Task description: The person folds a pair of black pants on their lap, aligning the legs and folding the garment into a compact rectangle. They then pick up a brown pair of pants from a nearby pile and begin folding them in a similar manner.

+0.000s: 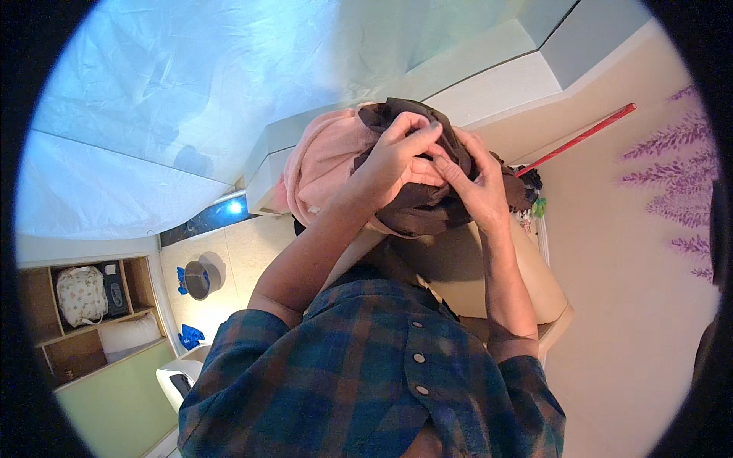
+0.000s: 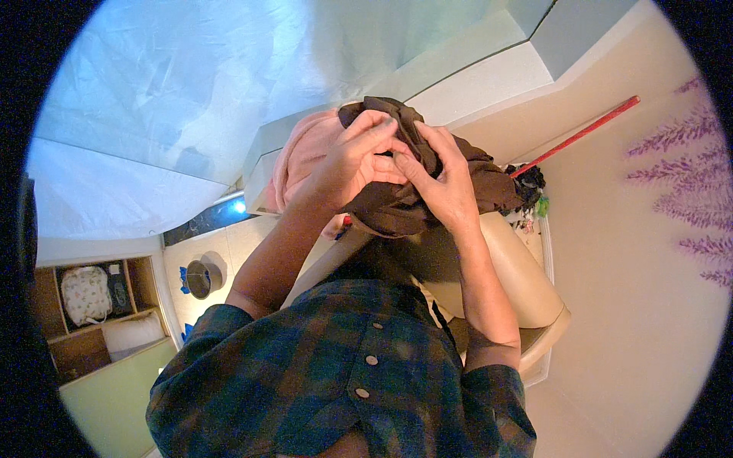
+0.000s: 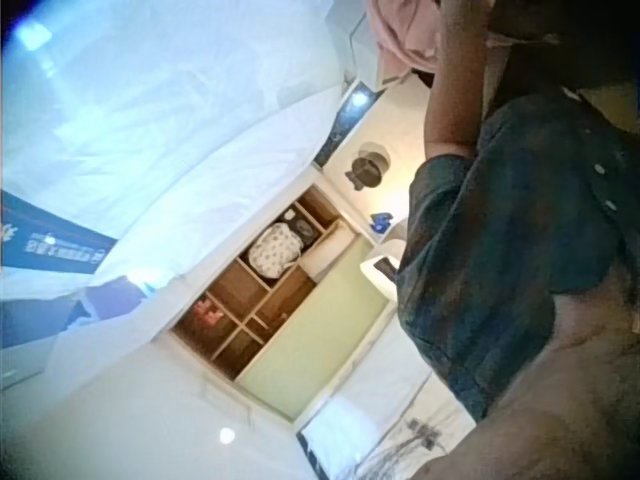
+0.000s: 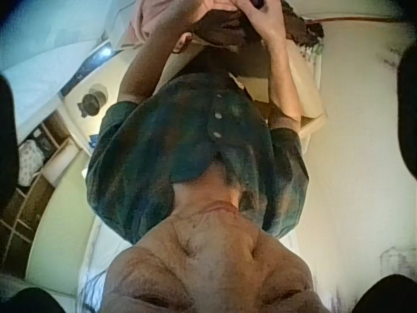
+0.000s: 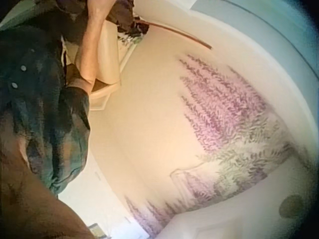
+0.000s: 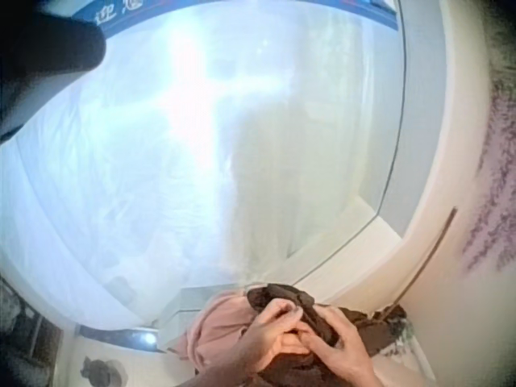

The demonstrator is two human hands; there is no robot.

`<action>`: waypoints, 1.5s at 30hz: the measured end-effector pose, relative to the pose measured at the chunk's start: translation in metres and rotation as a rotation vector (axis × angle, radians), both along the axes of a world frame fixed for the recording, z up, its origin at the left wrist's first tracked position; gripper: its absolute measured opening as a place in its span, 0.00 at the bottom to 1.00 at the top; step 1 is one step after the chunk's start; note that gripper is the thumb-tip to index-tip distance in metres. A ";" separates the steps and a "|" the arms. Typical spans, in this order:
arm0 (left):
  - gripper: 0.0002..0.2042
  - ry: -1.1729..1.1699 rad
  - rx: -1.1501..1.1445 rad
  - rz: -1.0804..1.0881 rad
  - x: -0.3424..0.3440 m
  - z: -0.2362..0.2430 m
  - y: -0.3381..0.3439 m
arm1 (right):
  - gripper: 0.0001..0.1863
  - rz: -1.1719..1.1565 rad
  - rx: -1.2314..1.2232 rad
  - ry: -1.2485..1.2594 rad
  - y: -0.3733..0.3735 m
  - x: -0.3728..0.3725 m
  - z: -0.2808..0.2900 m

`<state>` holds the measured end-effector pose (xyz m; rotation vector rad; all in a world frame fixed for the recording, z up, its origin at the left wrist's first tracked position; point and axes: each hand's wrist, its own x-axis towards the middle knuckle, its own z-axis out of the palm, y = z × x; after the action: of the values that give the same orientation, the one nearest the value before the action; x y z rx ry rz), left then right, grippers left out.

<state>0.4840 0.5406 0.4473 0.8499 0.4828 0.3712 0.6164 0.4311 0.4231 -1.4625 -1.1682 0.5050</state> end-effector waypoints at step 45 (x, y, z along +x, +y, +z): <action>0.16 0.016 -0.203 0.110 -0.020 -0.021 -0.032 | 0.10 -0.317 0.193 -0.276 -0.036 -0.054 -0.019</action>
<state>0.4638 0.5089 0.4261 0.6319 0.5733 0.4096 0.5622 0.3955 0.4036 -1.5423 -1.1329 -0.0285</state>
